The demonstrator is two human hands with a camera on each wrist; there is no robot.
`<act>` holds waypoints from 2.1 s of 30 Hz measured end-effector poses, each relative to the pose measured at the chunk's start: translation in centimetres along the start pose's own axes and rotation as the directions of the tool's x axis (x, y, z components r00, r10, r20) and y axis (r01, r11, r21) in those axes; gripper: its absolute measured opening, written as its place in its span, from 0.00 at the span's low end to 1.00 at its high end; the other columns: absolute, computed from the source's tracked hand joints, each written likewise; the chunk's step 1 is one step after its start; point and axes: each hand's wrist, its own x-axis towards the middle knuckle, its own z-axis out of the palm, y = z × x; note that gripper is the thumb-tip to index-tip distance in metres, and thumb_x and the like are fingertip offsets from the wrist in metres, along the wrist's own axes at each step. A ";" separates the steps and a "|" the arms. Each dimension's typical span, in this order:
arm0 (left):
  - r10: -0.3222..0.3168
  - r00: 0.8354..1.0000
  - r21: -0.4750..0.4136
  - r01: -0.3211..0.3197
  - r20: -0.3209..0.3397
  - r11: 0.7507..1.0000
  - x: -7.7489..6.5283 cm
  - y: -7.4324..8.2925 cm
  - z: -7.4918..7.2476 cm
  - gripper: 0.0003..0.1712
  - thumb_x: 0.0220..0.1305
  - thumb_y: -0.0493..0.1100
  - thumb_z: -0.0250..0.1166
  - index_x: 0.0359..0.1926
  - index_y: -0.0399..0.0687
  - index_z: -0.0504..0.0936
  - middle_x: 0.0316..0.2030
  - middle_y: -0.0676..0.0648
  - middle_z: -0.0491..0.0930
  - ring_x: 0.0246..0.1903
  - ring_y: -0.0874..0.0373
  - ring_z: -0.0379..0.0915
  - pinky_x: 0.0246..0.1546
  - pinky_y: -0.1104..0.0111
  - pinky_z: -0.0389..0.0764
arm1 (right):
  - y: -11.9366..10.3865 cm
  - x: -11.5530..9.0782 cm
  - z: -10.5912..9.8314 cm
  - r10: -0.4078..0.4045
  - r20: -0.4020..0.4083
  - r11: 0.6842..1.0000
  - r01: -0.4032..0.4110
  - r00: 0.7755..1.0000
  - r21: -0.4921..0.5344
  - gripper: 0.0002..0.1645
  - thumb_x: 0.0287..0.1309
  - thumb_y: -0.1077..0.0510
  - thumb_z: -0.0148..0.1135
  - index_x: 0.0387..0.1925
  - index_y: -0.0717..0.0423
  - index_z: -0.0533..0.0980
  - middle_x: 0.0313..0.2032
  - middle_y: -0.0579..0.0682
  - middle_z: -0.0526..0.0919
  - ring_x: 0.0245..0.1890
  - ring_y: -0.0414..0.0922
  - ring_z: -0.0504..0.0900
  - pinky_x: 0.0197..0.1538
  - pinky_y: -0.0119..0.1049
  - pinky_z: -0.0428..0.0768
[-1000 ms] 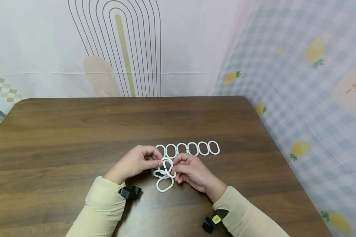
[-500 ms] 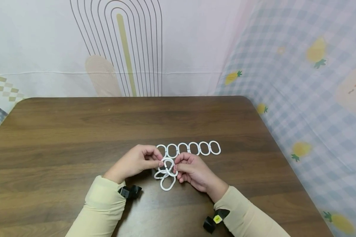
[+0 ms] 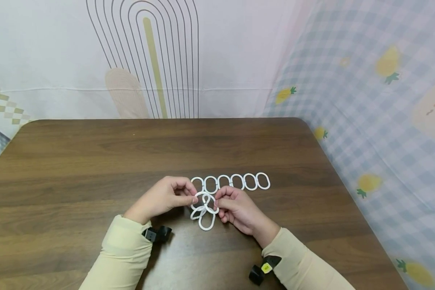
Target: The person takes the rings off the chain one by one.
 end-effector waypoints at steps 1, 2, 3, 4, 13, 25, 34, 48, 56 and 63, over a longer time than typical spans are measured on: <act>-0.002 1.000 0.002 0.002 -0.001 1.000 0.0 0.0 0.0 0.05 0.59 0.38 0.73 0.34 0.42 0.84 0.27 0.52 0.82 0.31 0.60 0.78 0.34 0.71 0.78 | 0.0 0.0 0.0 -0.001 -0.002 1.000 0.001 1.000 -0.002 0.07 0.59 0.71 0.53 0.37 0.58 0.71 0.25 0.47 0.77 0.19 0.36 0.74 0.21 0.25 0.75; -0.004 1.000 0.003 0.004 -0.003 1.000 -0.1 0.1 -0.1 0.05 0.59 0.38 0.73 0.34 0.43 0.85 0.27 0.52 0.82 0.31 0.60 0.78 0.34 0.71 0.78 | 0.0 0.0 0.0 0.000 -0.006 1.000 0.000 1.000 -0.002 0.07 0.59 0.71 0.53 0.37 0.58 0.71 0.25 0.47 0.77 0.19 0.36 0.74 0.21 0.25 0.74; -0.006 1.000 0.005 0.006 -0.004 1.000 -0.1 0.1 -0.1 0.05 0.59 0.38 0.73 0.33 0.43 0.85 0.27 0.52 0.82 0.31 0.60 0.78 0.34 0.71 0.78 | 0.0 0.0 0.1 0.000 -0.009 1.000 0.000 1.000 -0.003 0.07 0.59 0.71 0.53 0.37 0.58 0.71 0.26 0.48 0.77 0.19 0.36 0.74 0.21 0.25 0.74; -0.010 1.000 0.006 0.010 -0.006 1.000 -0.1 0.1 -0.1 0.05 0.59 0.38 0.74 0.33 0.44 0.85 0.27 0.52 0.82 0.31 0.60 0.78 0.34 0.71 0.78 | 0.0 0.0 0.1 0.001 -0.013 1.000 -0.001 1.000 -0.003 0.07 0.59 0.71 0.53 0.37 0.58 0.71 0.26 0.48 0.77 0.19 0.36 0.74 0.21 0.25 0.74; -0.016 1.000 0.007 0.016 -0.002 1.000 -0.3 0.5 -0.4 0.05 0.59 0.38 0.73 0.34 0.44 0.85 0.28 0.52 0.83 0.31 0.60 0.79 0.35 0.71 0.79 | -0.3 -0.2 0.3 0.015 -0.031 1.000 -0.014 0.999 0.011 0.07 0.60 0.71 0.54 0.36 0.57 0.71 0.26 0.48 0.78 0.18 0.36 0.73 0.21 0.25 0.73; -0.002 1.000 0.003 0.002 -0.004 1.000 -0.5 0.6 -0.8 0.05 0.60 0.38 0.73 0.34 0.42 0.84 0.28 0.52 0.83 0.30 0.60 0.78 0.34 0.71 0.79 | -0.4 -0.2 0.4 0.026 -0.041 1.000 -0.025 0.999 0.017 0.07 0.61 0.71 0.54 0.36 0.57 0.71 0.26 0.47 0.78 0.18 0.35 0.73 0.21 0.25 0.72; -0.011 0.999 0.025 0.012 -0.030 1.000 -0.5 0.5 -1.1 0.05 0.60 0.38 0.73 0.34 0.43 0.84 0.28 0.51 0.83 0.31 0.60 0.79 0.35 0.71 0.79 | -0.4 -0.2 0.4 0.030 -0.042 0.999 -0.030 0.999 0.011 0.07 0.61 0.71 0.54 0.36 0.57 0.70 0.25 0.47 0.77 0.18 0.35 0.73 0.21 0.25 0.72; -0.042 0.998 0.001 0.042 -0.048 0.999 -0.7 0.3 -1.5 0.04 0.61 0.38 0.72 0.35 0.43 0.85 0.29 0.50 0.83 0.32 0.57 0.80 0.36 0.69 0.80 | -0.4 -0.1 0.4 0.027 -0.024 1.000 -0.027 0.999 0.004 0.08 0.61 0.71 0.55 0.35 0.56 0.71 0.24 0.46 0.78 0.18 0.35 0.74 0.21 0.25 0.74; -0.047 0.998 -0.007 0.047 -0.049 0.999 -0.7 0.2 -1.7 0.05 0.61 0.38 0.72 0.36 0.43 0.85 0.29 0.49 0.84 0.33 0.56 0.80 0.37 0.69 0.81 | -1.0 -0.1 -0.3 -0.030 -0.068 0.999 0.027 0.997 -0.045 0.08 0.60 0.72 0.55 0.36 0.58 0.71 0.26 0.50 0.80 0.20 0.37 0.76 0.23 0.27 0.78; -0.048 0.998 -0.019 0.047 -0.046 0.999 -0.7 0.3 -1.7 0.05 0.61 0.38 0.72 0.36 0.43 0.85 0.29 0.49 0.83 0.32 0.57 0.80 0.37 0.70 0.80 | -1.8 -0.1 -1.2 -0.076 -0.107 0.994 0.067 0.991 -0.087 0.08 0.60 0.73 0.55 0.36 0.59 0.71 0.26 0.50 0.80 0.19 0.38 0.77 0.23 0.28 0.79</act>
